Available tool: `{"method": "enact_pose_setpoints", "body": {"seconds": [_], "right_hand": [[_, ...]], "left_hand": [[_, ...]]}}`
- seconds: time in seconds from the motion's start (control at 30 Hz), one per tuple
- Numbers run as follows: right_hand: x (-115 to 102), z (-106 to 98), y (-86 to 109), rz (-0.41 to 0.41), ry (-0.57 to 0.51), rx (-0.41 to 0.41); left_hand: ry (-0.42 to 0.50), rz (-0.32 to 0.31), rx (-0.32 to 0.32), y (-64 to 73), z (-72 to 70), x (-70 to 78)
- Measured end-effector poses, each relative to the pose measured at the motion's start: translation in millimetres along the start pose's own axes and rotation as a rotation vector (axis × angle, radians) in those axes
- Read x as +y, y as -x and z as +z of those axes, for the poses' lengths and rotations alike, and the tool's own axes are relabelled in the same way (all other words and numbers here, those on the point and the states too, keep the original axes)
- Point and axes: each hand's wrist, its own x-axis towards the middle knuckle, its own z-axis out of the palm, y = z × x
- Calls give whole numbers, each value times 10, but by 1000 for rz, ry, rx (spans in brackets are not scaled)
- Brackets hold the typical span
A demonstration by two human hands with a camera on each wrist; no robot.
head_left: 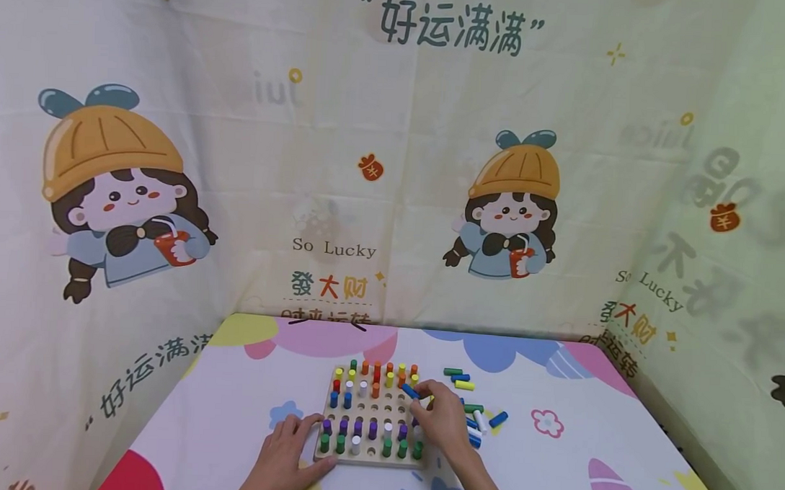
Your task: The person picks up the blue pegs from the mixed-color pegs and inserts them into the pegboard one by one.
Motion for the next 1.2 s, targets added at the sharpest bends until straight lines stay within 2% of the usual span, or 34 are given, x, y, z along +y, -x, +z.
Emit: {"method": "enact_pose_setpoints", "body": {"seconds": [0.7,0.97,1.2], "right_hand": [[-170,88,11,-55,-49,-59],[-220,139,10,-106,-83,-76],[-285,189,23,-76,-109,-126]], "left_hand": [[-3,-2,1,-24,11,-12],[3,-15,-13,-31,5,-14],[8,-15,-21,-23,7,-25]]}}
